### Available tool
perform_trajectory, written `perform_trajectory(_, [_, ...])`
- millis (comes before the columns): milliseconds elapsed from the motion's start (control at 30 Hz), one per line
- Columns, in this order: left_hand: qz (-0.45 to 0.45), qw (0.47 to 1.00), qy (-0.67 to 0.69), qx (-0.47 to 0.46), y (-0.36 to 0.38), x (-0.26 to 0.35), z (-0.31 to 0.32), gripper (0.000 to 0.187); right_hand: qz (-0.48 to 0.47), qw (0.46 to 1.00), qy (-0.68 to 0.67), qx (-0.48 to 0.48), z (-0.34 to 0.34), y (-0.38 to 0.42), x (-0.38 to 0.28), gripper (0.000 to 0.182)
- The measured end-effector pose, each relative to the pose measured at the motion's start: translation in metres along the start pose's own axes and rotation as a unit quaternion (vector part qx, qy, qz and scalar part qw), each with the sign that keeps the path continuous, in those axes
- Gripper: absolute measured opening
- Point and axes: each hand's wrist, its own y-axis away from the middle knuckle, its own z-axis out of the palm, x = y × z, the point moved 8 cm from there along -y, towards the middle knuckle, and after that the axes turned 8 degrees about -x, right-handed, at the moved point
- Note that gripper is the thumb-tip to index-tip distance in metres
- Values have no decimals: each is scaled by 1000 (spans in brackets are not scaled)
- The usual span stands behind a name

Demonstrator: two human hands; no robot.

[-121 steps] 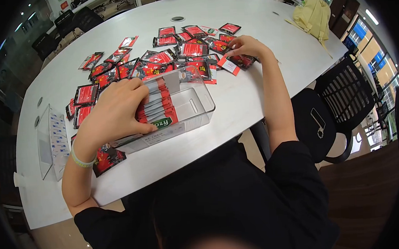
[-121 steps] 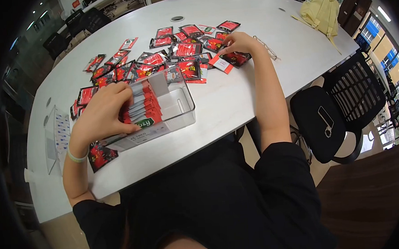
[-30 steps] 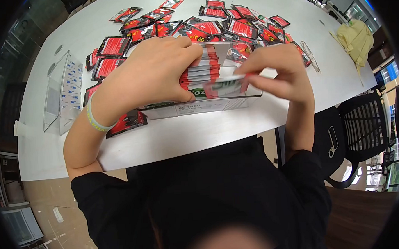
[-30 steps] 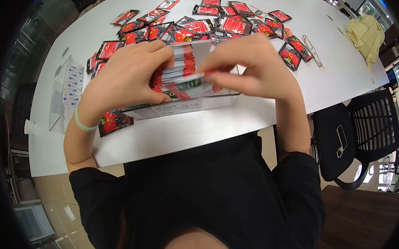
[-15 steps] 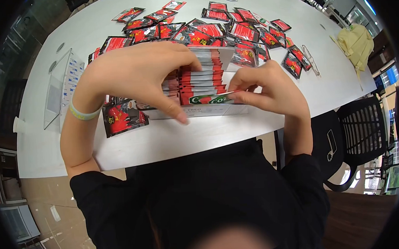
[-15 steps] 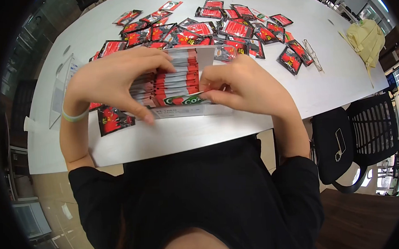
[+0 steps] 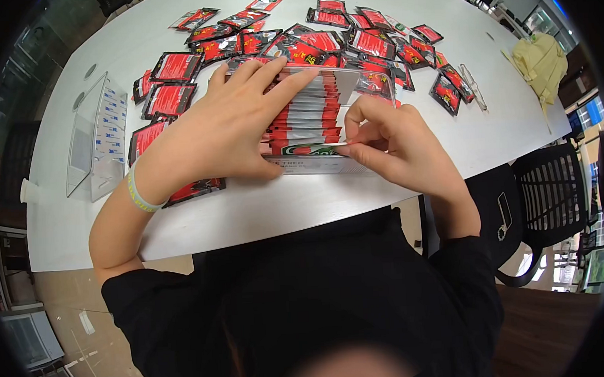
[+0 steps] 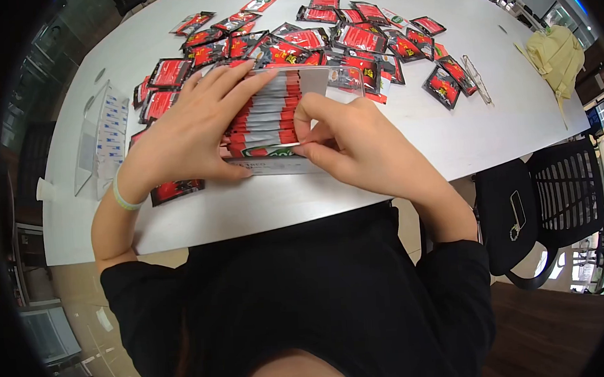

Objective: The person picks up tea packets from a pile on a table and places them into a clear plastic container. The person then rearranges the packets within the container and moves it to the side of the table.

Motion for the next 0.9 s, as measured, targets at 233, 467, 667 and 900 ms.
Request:
perform_trajectory(233, [-46,998,-47,18,0,2,6,110,-53,997,1,62,2,-2,1,20])
perform_trajectory(467, [-49,994,-81,55,-2,0,6,99,-25,997,-66,34,-14,-11,21,15])
perform_trajectory(667, [-44,994,-84,57,-2,-1,9,100,-30,996,-78,-10,-17,-18,27,11])
perform_trajectory(900, [-53,994,-74,55,-2,0,10,103,-89,995,-36,11,-9,-19,18,8])
